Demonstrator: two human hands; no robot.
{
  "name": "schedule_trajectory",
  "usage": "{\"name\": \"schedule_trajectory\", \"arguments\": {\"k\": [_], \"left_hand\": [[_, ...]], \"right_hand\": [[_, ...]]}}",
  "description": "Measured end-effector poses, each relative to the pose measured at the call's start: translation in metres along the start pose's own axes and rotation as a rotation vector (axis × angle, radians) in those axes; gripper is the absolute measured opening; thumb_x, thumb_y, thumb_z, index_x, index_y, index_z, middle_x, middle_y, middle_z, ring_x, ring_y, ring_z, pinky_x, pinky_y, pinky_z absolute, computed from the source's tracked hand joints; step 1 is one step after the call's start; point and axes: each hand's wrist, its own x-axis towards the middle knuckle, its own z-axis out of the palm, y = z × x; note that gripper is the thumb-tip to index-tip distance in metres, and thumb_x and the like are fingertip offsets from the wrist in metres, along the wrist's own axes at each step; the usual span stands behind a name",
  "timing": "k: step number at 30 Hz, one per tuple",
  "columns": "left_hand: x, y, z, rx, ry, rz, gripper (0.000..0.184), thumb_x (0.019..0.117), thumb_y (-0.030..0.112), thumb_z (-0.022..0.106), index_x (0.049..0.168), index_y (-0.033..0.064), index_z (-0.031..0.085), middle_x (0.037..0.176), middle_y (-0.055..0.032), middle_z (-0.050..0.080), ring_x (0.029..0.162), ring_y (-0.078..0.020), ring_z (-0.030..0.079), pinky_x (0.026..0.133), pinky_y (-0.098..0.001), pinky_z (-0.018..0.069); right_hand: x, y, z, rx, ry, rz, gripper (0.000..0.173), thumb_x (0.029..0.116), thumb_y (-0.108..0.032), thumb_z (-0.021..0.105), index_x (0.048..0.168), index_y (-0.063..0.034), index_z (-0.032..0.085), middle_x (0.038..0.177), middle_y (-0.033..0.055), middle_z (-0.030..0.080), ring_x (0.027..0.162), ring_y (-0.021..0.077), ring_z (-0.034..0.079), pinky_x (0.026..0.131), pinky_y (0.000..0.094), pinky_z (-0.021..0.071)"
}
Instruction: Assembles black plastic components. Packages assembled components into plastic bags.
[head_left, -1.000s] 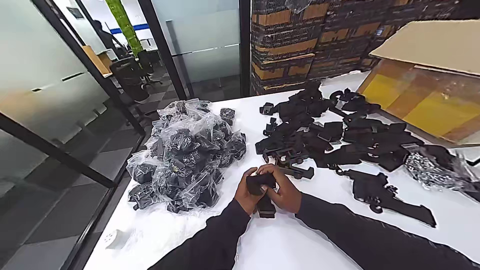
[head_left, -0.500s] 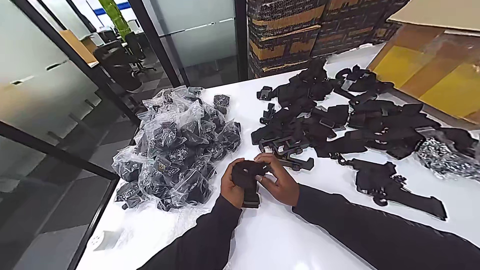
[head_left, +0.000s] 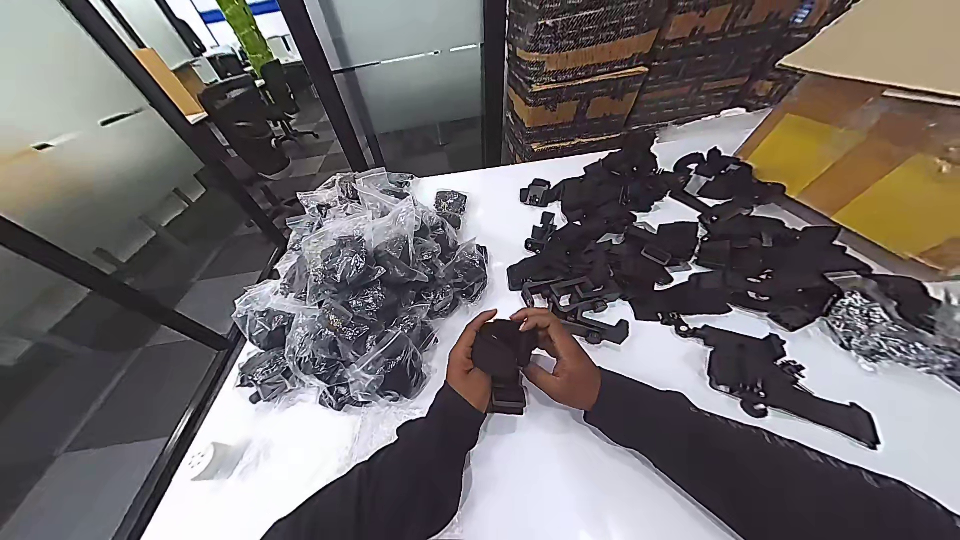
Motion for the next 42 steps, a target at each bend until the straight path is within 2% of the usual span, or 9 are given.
{"name": "schedule_trajectory", "arguments": {"k": [3,8,11,14,16,21,25,35,42], "left_hand": [[-0.0002,-0.0026,-0.0002,-0.015,-0.028,0.036,0.033,0.0973,-0.008,0.050,0.129,-0.0153,0.055,0.123,-0.0138,0.068,0.109,-0.0095,0.067,0.099,-0.0299,0.0555],[-0.0015,-0.0078,-0.0015,-0.044,-0.003,0.011,0.032,0.0953,-0.004,0.060,0.125,-0.0128,0.054,0.116,-0.0110,0.068,0.103,-0.0106,0.068,0.093,-0.0306,0.0583],[-0.0016,-0.0032,0.0008,-0.015,0.011,-0.023,0.047,0.0812,-0.011,0.069,0.125,-0.0137,0.052,0.115,-0.0140,0.068,0.100,-0.0144,0.070,0.090,-0.0326,0.0603],[-0.0026,-0.0012,0.0014,-0.013,0.002,-0.034,0.059,0.0706,-0.016,0.066,0.127,-0.0141,0.048,0.117,-0.0149,0.067,0.101,-0.0153,0.070,0.090,-0.0342,0.0606],[-0.0024,-0.0020,0.0012,-0.007,-0.013,-0.019,0.061,0.0711,-0.017,0.063,0.130,-0.0156,0.046,0.120,-0.0158,0.066,0.105,-0.0150,0.069,0.093,-0.0343,0.0594],[-0.0022,-0.0066,0.0000,0.008,-0.029,0.037,0.046,0.0824,-0.015,0.063,0.127,-0.0157,0.051,0.121,-0.0166,0.066,0.109,-0.0157,0.067,0.097,-0.0344,0.0576],[-0.0021,-0.0079,-0.0008,0.001,-0.037,0.041,0.044,0.0831,-0.014,0.060,0.126,-0.0139,0.050,0.119,-0.0149,0.066,0.107,-0.0151,0.067,0.097,-0.0354,0.0572],[-0.0037,-0.0059,-0.0003,-0.030,-0.031,-0.011,0.047,0.0805,-0.016,0.057,0.126,-0.0121,0.046,0.116,-0.0128,0.065,0.103,-0.0140,0.067,0.092,-0.0351,0.0586],[-0.0039,-0.0067,0.0006,-0.055,-0.022,-0.008,0.043,0.0852,-0.014,0.058,0.127,-0.0117,0.046,0.116,-0.0122,0.066,0.103,-0.0134,0.068,0.093,-0.0342,0.0584]], "right_hand": [[0.0000,0.0000,-0.0006,0.018,0.018,-0.037,0.042,0.0865,-0.007,0.074,0.122,-0.0034,0.051,0.138,0.0137,0.052,0.120,0.0166,0.062,0.090,0.0318,0.0607],[-0.0005,0.0017,-0.0009,0.020,0.023,-0.054,0.046,0.0868,-0.007,0.074,0.127,-0.0019,0.051,0.140,0.0154,0.052,0.120,0.0186,0.062,0.091,0.0336,0.0609],[0.0002,0.0026,-0.0007,0.021,0.024,-0.061,0.047,0.0871,-0.007,0.074,0.128,-0.0023,0.052,0.140,0.0158,0.052,0.120,0.0197,0.062,0.091,0.0349,0.0615],[0.0003,0.0034,-0.0011,0.011,0.022,-0.065,0.047,0.0864,-0.007,0.074,0.128,-0.0025,0.053,0.140,0.0156,0.052,0.122,0.0197,0.061,0.091,0.0343,0.0610],[0.0003,0.0030,-0.0018,-0.008,0.017,-0.060,0.046,0.0878,-0.008,0.073,0.129,-0.0025,0.053,0.140,0.0155,0.052,0.123,0.0191,0.061,0.091,0.0331,0.0608],[0.0010,0.0028,-0.0021,-0.063,0.009,-0.044,0.043,0.0906,-0.009,0.070,0.130,-0.0008,0.055,0.141,0.0174,0.051,0.122,0.0194,0.060,0.091,0.0325,0.0603],[0.0005,0.0022,-0.0020,-0.074,0.010,-0.037,0.044,0.0900,-0.009,0.071,0.131,-0.0006,0.055,0.142,0.0184,0.051,0.125,0.0211,0.059,0.093,0.0344,0.0598],[0.0000,0.0017,-0.0017,-0.098,0.016,-0.030,0.044,0.0923,-0.011,0.070,0.132,-0.0002,0.056,0.142,0.0188,0.051,0.123,0.0206,0.060,0.090,0.0322,0.0607],[0.0013,0.0001,-0.0023,-0.102,0.014,-0.025,0.043,0.0928,-0.011,0.070,0.132,0.0002,0.056,0.143,0.0195,0.051,0.122,0.0207,0.061,0.089,0.0324,0.0614]]}}
